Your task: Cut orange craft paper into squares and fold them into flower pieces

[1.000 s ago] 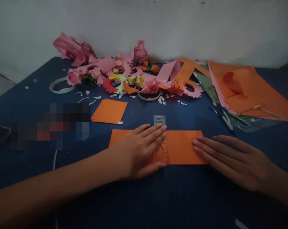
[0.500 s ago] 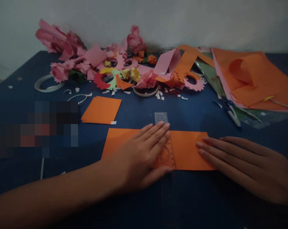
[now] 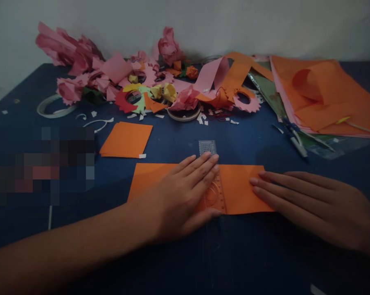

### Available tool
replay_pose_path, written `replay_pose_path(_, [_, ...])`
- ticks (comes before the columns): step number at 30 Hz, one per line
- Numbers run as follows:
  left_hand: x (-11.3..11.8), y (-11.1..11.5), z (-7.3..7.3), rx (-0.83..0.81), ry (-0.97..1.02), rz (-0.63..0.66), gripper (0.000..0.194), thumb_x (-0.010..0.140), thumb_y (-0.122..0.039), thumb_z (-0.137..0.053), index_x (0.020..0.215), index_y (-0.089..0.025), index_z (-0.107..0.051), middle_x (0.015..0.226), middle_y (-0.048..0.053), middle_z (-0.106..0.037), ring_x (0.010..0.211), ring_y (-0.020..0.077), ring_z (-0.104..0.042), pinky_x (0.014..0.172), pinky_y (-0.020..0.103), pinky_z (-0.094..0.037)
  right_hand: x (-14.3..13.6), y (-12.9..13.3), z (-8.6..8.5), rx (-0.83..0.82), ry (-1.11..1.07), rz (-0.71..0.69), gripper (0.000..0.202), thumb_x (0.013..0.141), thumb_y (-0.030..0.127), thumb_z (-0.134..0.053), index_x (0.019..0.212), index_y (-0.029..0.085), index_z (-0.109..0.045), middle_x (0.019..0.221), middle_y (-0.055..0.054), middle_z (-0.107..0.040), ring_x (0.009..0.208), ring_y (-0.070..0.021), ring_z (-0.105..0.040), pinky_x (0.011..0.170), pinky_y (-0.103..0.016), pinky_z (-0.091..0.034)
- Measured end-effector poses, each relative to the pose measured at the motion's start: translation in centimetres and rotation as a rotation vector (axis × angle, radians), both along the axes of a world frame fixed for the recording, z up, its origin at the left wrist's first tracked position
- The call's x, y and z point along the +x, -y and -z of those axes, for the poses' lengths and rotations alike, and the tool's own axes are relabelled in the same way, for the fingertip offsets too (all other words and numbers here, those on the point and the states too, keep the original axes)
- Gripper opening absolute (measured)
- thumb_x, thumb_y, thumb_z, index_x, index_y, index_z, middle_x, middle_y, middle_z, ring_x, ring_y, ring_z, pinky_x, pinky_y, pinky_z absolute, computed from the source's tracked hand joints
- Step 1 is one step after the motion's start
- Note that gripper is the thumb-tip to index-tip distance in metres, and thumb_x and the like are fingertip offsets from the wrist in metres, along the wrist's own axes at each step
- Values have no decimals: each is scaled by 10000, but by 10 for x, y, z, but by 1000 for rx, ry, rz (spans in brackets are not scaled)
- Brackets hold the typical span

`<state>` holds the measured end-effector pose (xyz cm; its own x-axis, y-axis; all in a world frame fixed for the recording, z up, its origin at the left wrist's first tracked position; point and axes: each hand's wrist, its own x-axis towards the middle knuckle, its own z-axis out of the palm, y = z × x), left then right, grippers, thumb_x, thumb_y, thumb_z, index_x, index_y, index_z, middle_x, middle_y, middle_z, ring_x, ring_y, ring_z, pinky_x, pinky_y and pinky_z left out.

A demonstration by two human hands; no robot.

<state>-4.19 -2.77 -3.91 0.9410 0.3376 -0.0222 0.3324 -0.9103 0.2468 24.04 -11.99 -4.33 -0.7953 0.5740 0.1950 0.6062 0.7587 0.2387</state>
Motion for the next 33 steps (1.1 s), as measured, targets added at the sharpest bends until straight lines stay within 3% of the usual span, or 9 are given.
replay_pose_path(12, [-3,0,12,78,110,2,644,940,-504,-312,1407,-63,-271,1500,129,-215,1405,215,-149,1149,382,-173,-5,4,1,-66,-76,58,381,922,41,-316,1256,100,-491,1324,-78,-503,1280,-206,-406,924,-361,-425])
replay_pose_path(33, [-3,0,11,114,90,4,638,943,-500,-298,1409,-65,-266,1504,125,-215,1405,215,-153,1147,376,-173,-5,4,1,-81,-87,53,372,921,32,-335,1260,83,-479,1323,-90,-501,1270,-219,-418,908,-386,-412])
